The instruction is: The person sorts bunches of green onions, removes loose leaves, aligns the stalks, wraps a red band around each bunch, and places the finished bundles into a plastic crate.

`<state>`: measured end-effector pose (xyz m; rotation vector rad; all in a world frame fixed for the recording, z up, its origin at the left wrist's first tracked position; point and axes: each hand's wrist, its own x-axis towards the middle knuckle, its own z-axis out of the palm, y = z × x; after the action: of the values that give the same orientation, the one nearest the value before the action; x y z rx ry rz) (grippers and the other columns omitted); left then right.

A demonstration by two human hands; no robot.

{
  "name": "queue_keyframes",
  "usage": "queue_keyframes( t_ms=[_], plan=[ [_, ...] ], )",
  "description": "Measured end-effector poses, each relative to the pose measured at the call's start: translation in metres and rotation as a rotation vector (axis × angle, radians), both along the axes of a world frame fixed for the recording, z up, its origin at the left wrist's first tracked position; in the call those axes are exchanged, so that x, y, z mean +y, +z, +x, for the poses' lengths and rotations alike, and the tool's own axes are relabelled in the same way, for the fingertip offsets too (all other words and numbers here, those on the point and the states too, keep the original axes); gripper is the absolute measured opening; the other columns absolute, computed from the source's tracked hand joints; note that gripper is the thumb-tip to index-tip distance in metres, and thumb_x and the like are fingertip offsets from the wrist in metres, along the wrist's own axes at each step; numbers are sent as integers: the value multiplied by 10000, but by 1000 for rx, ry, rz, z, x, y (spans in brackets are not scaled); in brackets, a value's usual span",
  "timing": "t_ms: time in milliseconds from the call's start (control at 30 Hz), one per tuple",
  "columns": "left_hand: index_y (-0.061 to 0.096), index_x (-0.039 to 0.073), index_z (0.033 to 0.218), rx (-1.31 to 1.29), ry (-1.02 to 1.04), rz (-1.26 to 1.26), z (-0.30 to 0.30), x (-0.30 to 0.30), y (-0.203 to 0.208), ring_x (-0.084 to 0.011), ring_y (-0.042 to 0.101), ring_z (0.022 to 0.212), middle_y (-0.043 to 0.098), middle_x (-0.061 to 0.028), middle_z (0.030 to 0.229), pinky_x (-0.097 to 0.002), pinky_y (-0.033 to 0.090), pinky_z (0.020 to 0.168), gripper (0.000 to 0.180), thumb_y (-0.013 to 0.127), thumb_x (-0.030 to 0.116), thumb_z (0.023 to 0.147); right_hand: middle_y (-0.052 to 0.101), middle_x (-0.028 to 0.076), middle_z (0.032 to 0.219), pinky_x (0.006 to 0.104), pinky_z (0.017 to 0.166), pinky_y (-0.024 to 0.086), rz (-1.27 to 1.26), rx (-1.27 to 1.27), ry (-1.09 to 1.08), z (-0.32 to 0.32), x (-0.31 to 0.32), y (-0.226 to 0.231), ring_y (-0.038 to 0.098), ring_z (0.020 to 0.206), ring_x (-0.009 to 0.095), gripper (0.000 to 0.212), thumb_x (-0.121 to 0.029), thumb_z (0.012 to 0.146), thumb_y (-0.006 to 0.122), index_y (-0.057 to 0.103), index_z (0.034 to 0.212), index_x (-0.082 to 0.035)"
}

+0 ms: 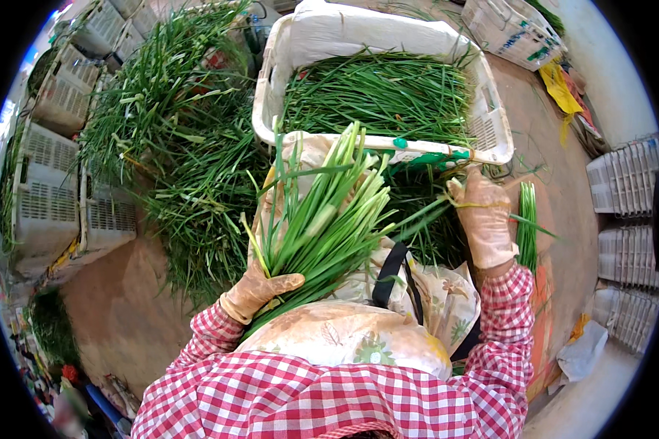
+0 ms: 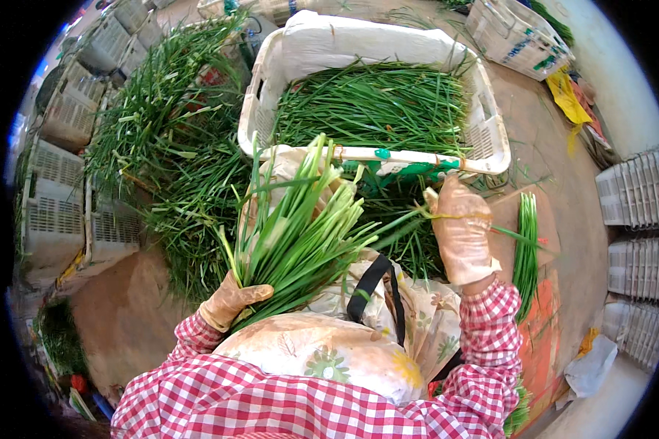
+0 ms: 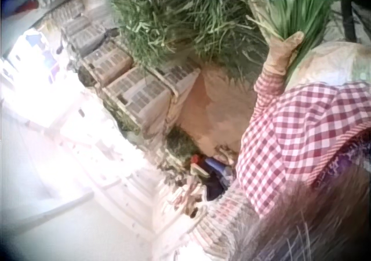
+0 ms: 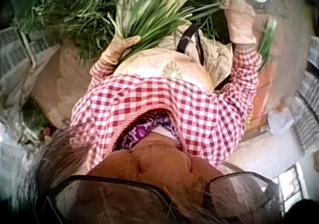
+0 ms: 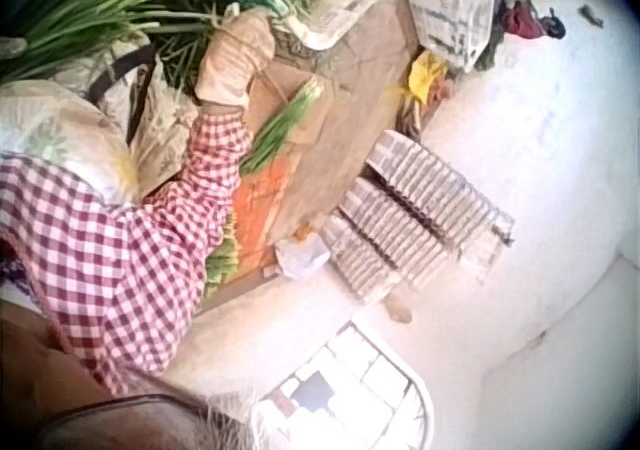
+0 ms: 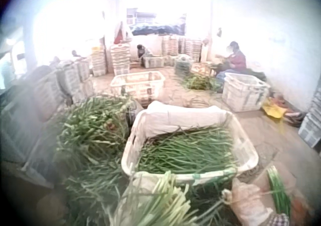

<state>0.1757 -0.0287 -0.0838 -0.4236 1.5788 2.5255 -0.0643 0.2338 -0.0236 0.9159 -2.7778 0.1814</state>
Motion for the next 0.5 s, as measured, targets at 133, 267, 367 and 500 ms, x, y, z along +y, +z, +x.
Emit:
queue_keyframes(
  t_ms=[133,267,367,500],
  plan=[
    [337,26,1396,0,-43,-111,4,8,7,-193,493,1133,495,-88,1303,-314,414,960,695,717,105,819,569,63,671,312,472,460,-463,17,327,16,-48,16,580,552,206,310,-309,798,707,640,1014,-97],
    [370,26,1371,16,-65,-137,10,13,4,-180,508,1101,523,-83,1271,-308,425,935,622,692,101,843,570,35,712,342,574,468,-198,-141,386,31,-75,1,571,643,165,240,-276,796,713,686,981,-125],
    [425,42,1334,-26,-55,-21,12,13,0,-139,516,1030,567,-54,1192,-283,440,856,520,658,92,871,621,39,774,285,618,468,-704,-832,330,21,-62,-8,565,678,137,250,-281,901,601,663,879,-39],
    [461,46,1306,12,-108,-117,19,1,-10,-115,518,968,587,-14,1124,-269,434,810,464,645,103,884,628,65,931,253,681,501,-1001,-1161,268,-18,4,48,597,816,127,316,-341,923,568,653,997,-46]
  ],
)
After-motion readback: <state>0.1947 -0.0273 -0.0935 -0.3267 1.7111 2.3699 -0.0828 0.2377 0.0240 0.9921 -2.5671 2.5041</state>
